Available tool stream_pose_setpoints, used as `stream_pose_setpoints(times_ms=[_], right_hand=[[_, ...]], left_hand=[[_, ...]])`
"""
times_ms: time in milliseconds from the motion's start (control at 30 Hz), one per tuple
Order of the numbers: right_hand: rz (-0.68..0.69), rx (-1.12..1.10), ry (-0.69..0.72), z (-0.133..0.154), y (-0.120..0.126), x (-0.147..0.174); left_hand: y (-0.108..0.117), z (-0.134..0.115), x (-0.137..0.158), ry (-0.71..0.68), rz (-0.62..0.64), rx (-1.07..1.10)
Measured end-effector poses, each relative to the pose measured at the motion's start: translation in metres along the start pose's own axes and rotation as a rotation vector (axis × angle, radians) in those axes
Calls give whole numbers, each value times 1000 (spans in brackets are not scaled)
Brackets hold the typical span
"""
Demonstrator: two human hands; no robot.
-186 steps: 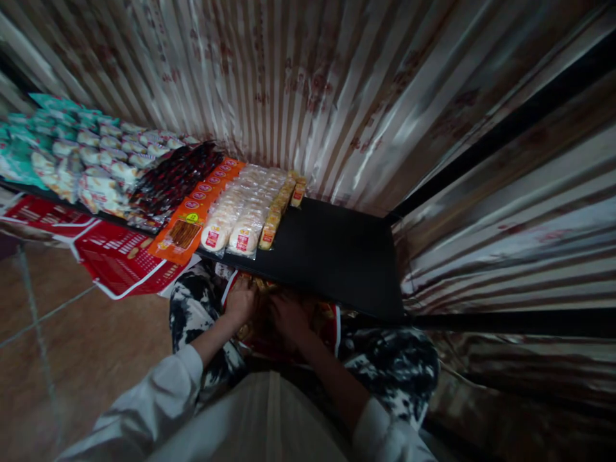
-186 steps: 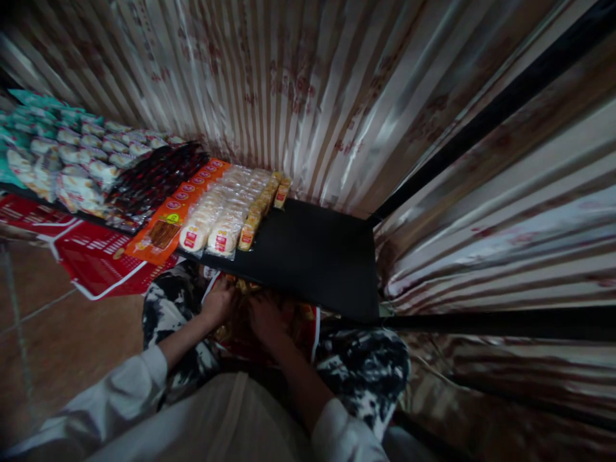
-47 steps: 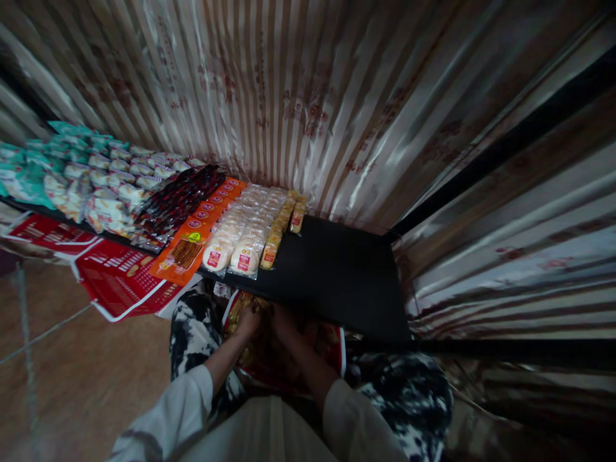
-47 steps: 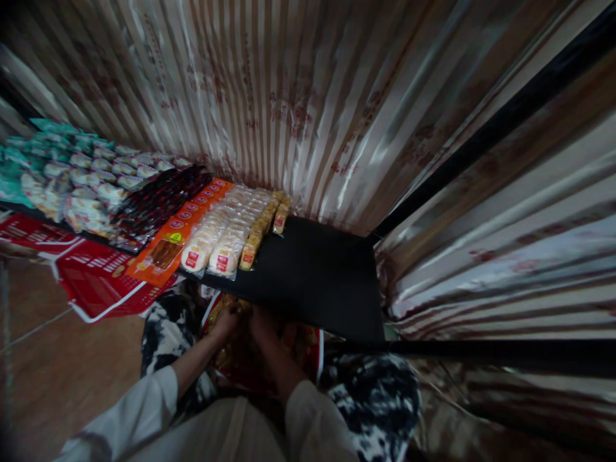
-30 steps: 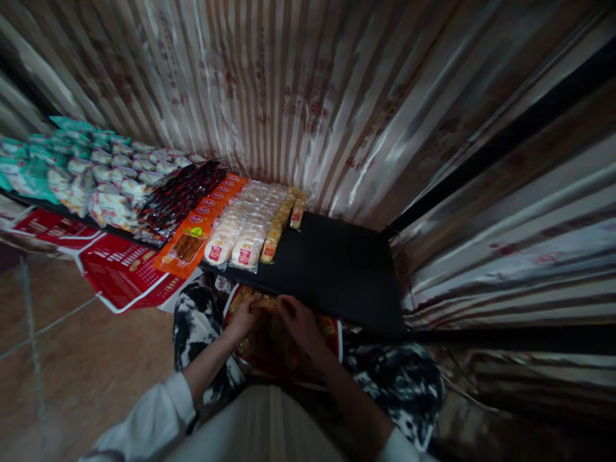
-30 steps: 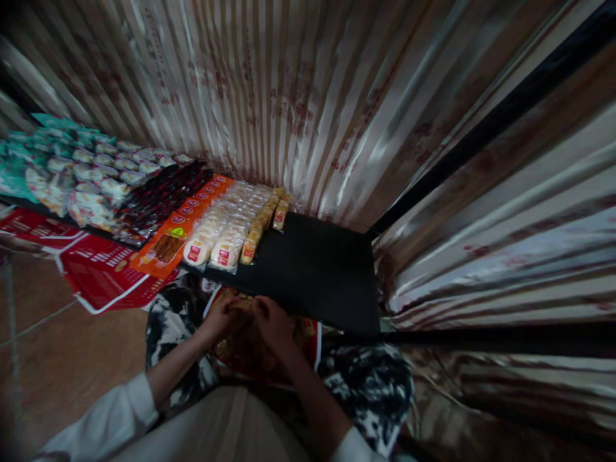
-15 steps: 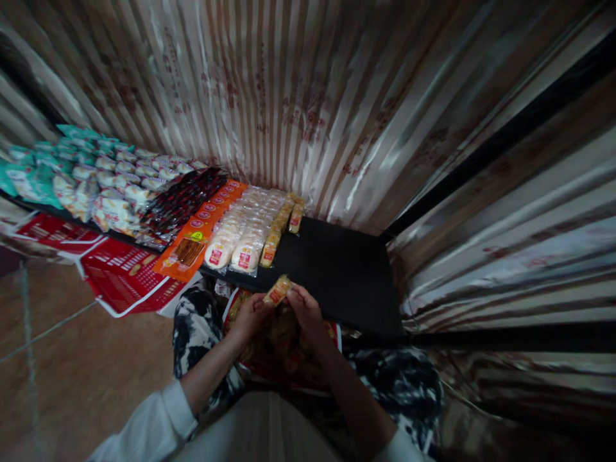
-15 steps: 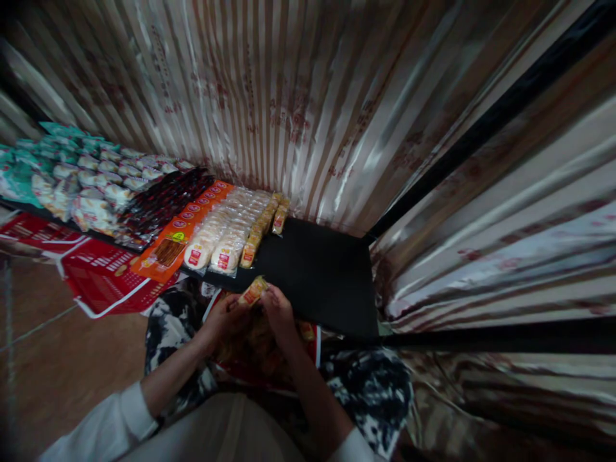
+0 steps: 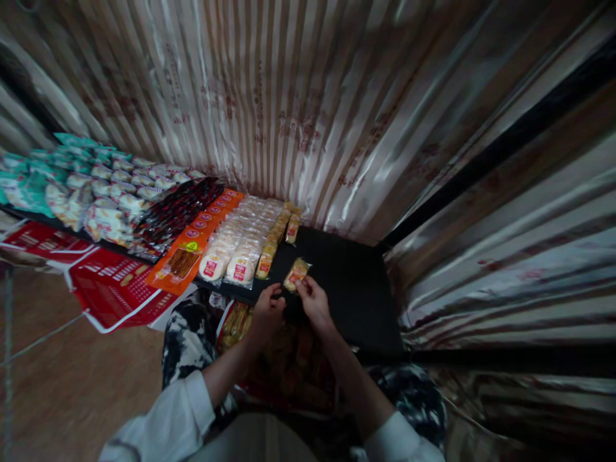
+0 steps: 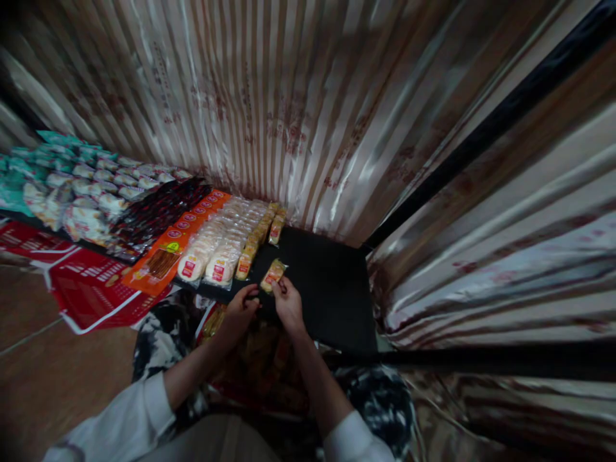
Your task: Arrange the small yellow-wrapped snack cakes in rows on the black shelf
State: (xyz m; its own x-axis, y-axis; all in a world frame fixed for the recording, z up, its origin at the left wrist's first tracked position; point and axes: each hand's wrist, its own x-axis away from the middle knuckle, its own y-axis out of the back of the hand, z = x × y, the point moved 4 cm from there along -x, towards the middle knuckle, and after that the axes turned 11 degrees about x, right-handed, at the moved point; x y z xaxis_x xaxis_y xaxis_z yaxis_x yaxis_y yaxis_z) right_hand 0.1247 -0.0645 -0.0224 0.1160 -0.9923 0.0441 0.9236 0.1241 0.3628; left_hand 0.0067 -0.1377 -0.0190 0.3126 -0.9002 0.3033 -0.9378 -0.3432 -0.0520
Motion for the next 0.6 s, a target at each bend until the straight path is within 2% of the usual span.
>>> stream_pose_setpoints(times_ms=[133,267,367,600], right_hand=[[-86,297,60,3,7,-40],[-131,536,94,9,2,-71],[-144,577,100,12,-5,-89],[-146,599,121,17,-14,-119]], left_hand=[[-15,-6,-18,-116,22,-86],[-32,-7,-47,-209,0,-114],[-42,-10,-69,-257,-18,-122],[-52,-14,-103,-183,-28,-64]])
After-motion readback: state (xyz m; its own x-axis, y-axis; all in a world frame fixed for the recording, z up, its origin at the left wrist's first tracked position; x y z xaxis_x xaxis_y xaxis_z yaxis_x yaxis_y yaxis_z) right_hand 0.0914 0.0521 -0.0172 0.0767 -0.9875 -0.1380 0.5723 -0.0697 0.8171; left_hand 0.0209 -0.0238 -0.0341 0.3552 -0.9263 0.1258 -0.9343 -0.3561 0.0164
